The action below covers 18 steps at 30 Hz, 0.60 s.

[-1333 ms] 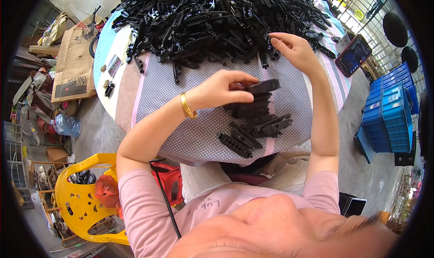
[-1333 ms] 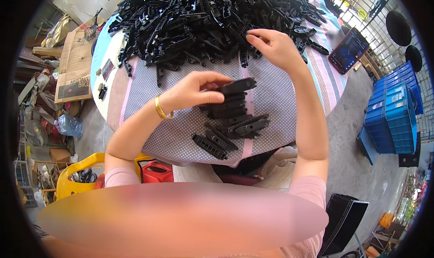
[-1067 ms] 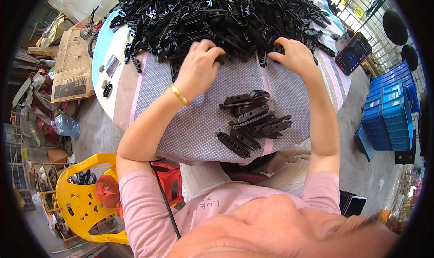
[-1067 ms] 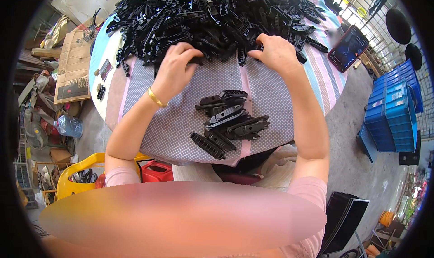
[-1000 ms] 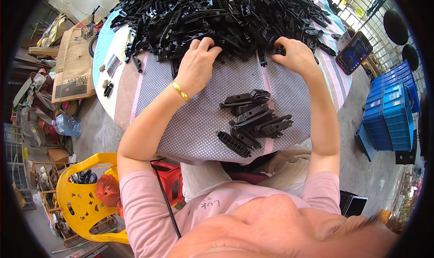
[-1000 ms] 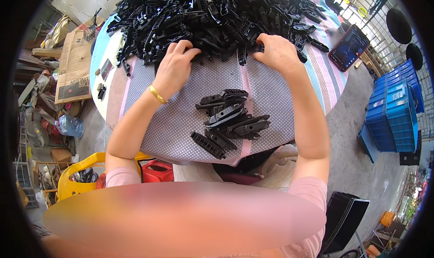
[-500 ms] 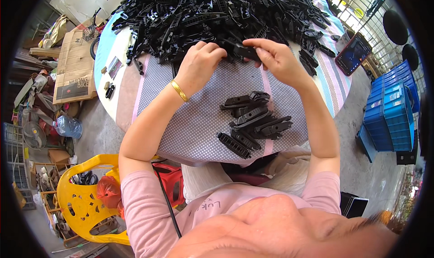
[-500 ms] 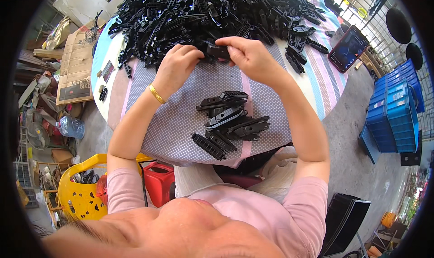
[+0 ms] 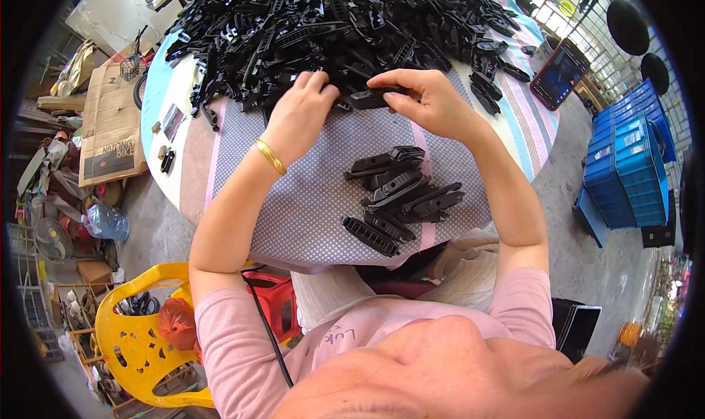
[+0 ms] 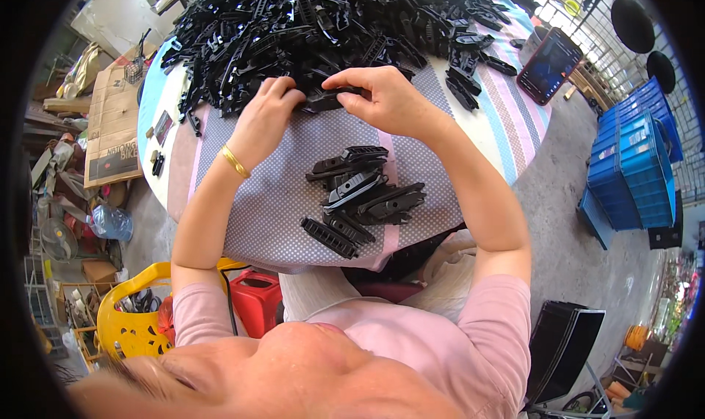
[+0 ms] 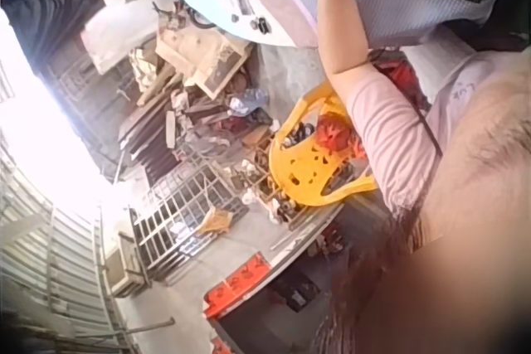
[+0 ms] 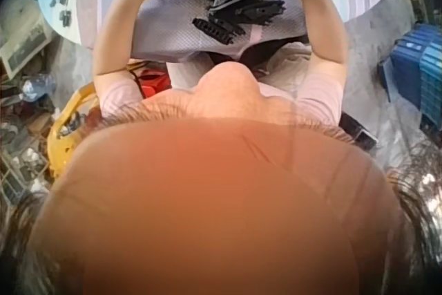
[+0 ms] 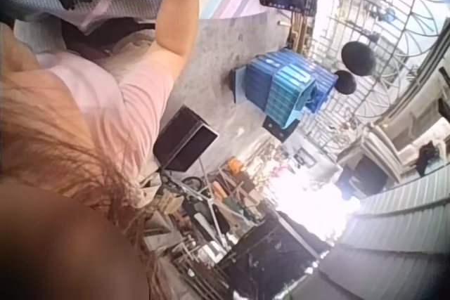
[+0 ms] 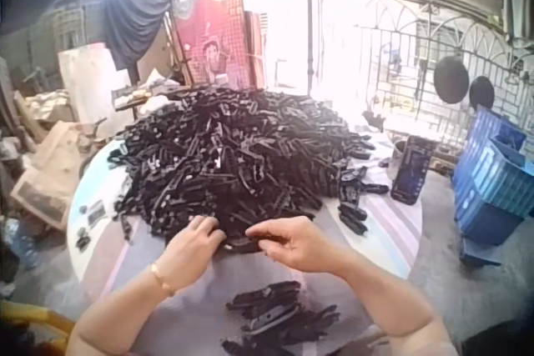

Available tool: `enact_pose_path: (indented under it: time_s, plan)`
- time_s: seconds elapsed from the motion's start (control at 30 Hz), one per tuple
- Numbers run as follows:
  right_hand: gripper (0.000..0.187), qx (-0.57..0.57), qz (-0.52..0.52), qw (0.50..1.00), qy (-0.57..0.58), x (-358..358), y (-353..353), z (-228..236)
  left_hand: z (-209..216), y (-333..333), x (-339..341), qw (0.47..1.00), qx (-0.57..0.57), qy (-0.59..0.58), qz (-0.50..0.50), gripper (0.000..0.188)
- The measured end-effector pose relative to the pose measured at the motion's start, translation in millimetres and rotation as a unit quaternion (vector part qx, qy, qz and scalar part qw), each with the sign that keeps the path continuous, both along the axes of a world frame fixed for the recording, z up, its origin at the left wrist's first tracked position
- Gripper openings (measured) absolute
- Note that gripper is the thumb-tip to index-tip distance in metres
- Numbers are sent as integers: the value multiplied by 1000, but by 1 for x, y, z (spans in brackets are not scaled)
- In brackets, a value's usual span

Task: Sorting and organizing black hair clips into groups on a table.

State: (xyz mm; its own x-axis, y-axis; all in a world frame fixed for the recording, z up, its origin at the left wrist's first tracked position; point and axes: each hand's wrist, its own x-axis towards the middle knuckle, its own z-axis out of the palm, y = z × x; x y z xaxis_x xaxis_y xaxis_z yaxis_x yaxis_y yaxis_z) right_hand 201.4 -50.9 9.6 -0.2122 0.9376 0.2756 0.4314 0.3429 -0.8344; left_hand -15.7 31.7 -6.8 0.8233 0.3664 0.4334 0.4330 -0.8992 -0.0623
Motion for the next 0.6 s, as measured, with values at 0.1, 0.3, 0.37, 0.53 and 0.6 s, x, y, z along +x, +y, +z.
enact_pose_path:
  time_s: [0.1,0.3,0.37,0.53,0.6]
  plan:
    - [27,3,17,1000,-4,-4,4,-6,-5,10,2,999,30,-1,27,14]
    - [26,63,43,997,-22,-7,3,-10,-1,6,4,997,-57,-57,4,18]
    - [25,62,45,997,-17,-7,3,-10,-2,5,6,991,-60,-115,-20,17]
    - [24,166,49,985,-20,-13,3,-13,4,-6,10,868,-408,-281,-7,11]
    - [24,191,23,981,-35,-15,2,-13,8,-7,11,788,-547,-283,-12,15]
